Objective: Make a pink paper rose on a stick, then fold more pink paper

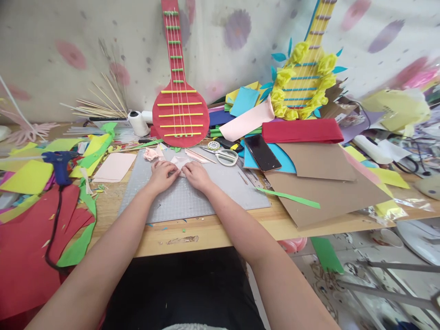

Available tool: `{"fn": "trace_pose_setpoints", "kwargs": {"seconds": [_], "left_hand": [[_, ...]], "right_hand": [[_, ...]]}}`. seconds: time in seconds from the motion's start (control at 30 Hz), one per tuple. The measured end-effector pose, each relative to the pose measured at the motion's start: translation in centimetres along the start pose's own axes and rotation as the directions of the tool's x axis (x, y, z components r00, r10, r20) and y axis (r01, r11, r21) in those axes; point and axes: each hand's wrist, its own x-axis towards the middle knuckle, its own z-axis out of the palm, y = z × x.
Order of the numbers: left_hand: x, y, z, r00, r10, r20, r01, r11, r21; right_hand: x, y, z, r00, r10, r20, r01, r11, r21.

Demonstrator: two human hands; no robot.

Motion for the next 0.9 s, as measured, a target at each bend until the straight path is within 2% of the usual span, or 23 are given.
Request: {"fn": "trace_pose_setpoints", "kwargs": {"seconds": [0.17,0.5,0.9], "left_hand": [[0.16,0.53,0.01,0.997,-0.072,-0.024,0.071,0.997,-0.032],[0.52,0.73,-0.03,0.985,-0.17,-0.004,0.169,0.98,-0.109],[0.63,0.64,0.39,0.99,-0.142,-0.018,0.14,0.987,-0.074]], "right_hand": [[-0.46,-0.52,0.04,0.998,0.021,-0.059,-0.021,1.0,0.002],[-0.73,-0.41,0.12,0.997,-0.062,-0.048,0.058,0.995,-0.086],[-0.88,-0.78,-0.16,0.996,-0.087,-0.013,0.083,0.98,-0.181]]}}
